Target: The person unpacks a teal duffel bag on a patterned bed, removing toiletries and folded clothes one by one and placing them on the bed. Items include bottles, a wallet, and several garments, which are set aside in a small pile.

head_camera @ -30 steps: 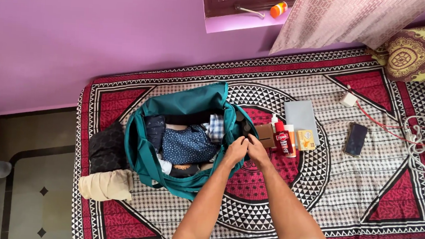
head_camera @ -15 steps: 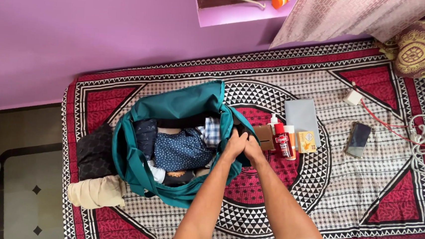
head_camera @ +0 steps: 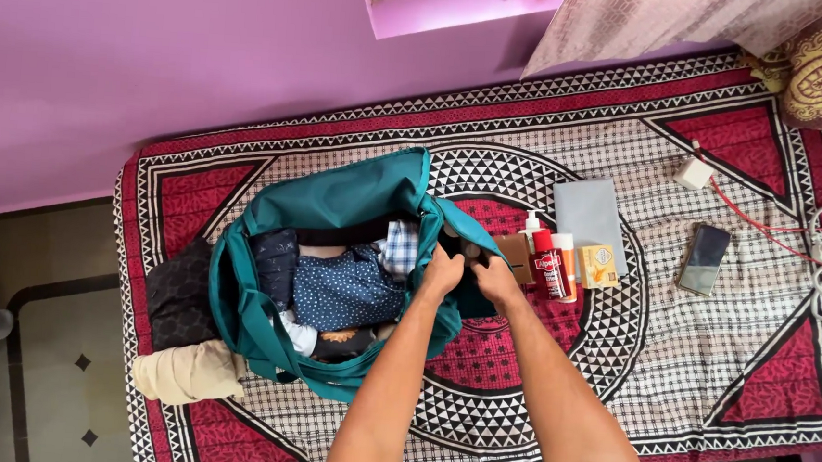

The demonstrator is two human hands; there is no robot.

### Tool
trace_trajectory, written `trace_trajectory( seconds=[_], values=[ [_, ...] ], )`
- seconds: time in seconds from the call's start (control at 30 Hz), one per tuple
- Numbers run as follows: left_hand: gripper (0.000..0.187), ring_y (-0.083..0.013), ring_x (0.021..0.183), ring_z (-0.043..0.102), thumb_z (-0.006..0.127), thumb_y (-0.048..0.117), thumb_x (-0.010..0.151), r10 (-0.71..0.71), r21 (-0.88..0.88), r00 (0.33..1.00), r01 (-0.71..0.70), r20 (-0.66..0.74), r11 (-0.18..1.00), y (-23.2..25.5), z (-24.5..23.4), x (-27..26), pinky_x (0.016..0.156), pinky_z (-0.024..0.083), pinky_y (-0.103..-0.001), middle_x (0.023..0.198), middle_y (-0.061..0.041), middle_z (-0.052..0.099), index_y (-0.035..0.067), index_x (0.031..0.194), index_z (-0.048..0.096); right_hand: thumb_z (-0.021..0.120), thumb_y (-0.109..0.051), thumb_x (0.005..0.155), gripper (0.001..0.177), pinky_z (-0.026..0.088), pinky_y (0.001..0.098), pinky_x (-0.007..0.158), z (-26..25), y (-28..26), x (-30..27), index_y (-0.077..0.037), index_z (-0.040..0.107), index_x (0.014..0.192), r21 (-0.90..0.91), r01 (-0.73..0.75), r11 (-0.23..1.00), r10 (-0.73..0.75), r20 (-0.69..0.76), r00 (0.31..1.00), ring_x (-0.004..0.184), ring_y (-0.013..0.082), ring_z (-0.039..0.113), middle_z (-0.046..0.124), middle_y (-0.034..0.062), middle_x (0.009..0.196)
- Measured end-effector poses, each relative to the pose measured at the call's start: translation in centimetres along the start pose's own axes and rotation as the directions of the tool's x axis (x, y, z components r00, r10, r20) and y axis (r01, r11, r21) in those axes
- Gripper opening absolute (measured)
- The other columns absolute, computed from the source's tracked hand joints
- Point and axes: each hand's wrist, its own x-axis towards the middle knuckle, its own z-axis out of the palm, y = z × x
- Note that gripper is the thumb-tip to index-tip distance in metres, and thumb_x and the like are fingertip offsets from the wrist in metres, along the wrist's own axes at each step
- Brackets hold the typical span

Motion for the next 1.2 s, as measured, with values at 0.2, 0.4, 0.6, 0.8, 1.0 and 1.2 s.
trace_trajectory(
  seconds=[0.2, 0.4, 0.6, 0.8, 1.0, 1.2],
  values=[
    [0.07, -0.0416, 0.134, 0.054, 0.068, 0.027, 0.082, 0.098, -0.033, 0.994, -0.1, -0.051, 0.994, 3.6, -1.9, -0.4, 0.112, 0.043, -0.046, 0.144, -0.025, 0.058, 0.007, 0.146, 0.049, 0.061, -0.008, 0.093, 0.047, 0.054, 0.0291, 0.076, 0.9, 0.1, 0.3, -0.006, 0.058, 0.14, 0.162, -0.064, 0.985, 0.064, 0.001, 0.998, 0.095, 0.0152, 0.064, 0.068, 0.0055, 0.121],
    [0.072, -0.0428, 0.129, 0.054, 0.075, 0.025, 0.081, 0.205, -0.063, 0.963, -0.219, -0.172, 0.974, 3.5, -0.4, 0.5, 0.108, 0.043, -0.047, 0.138, -0.026, 0.057, 0.004, 0.143, 0.045, 0.063, -0.011, 0.093, 0.047, 0.054, 0.028, 0.075, 0.6, 0.0, 0.2, -0.005, 0.059, 0.139, 0.168, -0.055, 0.984, 0.053, 0.015, 0.998, 0.092, 0.0136, 0.064, 0.069, 0.0059, 0.121],
    [0.076, -0.0396, 0.128, 0.058, 0.074, 0.018, 0.074, 0.116, -0.006, 0.993, -0.116, -0.003, 0.993, 5.9, -1.9, 0.3, 0.108, 0.046, -0.044, 0.134, -0.022, 0.063, 0.009, 0.146, 0.049, 0.068, -0.02, 0.094, 0.055, 0.048, 0.0326, 0.102, 0.3, -0.4, 0.1, -0.004, 0.051, 0.144, -0.083, 0.06, 0.995, -0.058, 0.024, 0.998, 0.122, 0.0206, 0.061, 0.064, 0.0122, 0.136],
    [0.085, -0.0397, 0.131, 0.057, 0.077, 0.013, 0.067, 0.242, -0.002, 0.97, -0.242, 0.003, 0.97, 5.3, -1.4, 1.9, 0.11, 0.045, -0.042, 0.137, -0.023, 0.062, 0.005, 0.146, 0.046, 0.066, -0.024, 0.093, 0.059, 0.045, 0.0362, 0.107, 0.2, -1.5, 0.4, -0.005, 0.049, 0.145, -0.249, 0.021, 0.968, -0.013, 0.034, 0.999, 0.128, 0.0275, 0.06, 0.062, 0.0167, 0.139],
    [0.105, -0.0439, 0.136, 0.046, 0.077, 0.014, 0.068, 0.168, -0.023, 0.985, -0.168, 0.027, 0.986, 5.1, -1.2, 1.5, 0.113, 0.038, -0.043, 0.145, -0.03, 0.048, 0.004, 0.157, 0.023, 0.065, -0.024, 0.091, 0.062, 0.044, 0.0363, 0.108, 0.3, -1.8, 0.6, -0.007, 0.047, 0.148, -0.277, -0.062, 0.959, 0.074, 0.033, 0.997, 0.132, 0.0277, 0.057, 0.059, 0.0161, 0.144],
    [0.078, -0.0456, 0.135, 0.051, 0.069, 0.031, 0.084, 0.135, 0.078, 0.99, -0.137, 0.025, 0.988, 3.1, 0.9, 2.5, 0.114, 0.041, -0.045, 0.145, -0.032, 0.053, -0.001, 0.15, 0.039, 0.065, -0.017, 0.088, 0.059, 0.043, 0.0375, 0.108, 0.6, -1.5, 0.6, -0.003, 0.05, 0.144, -0.251, 0.022, 0.968, -0.008, 0.056, 0.998, 0.134, 0.0304, 0.054, 0.058, 0.0191, 0.144]
  ],
)
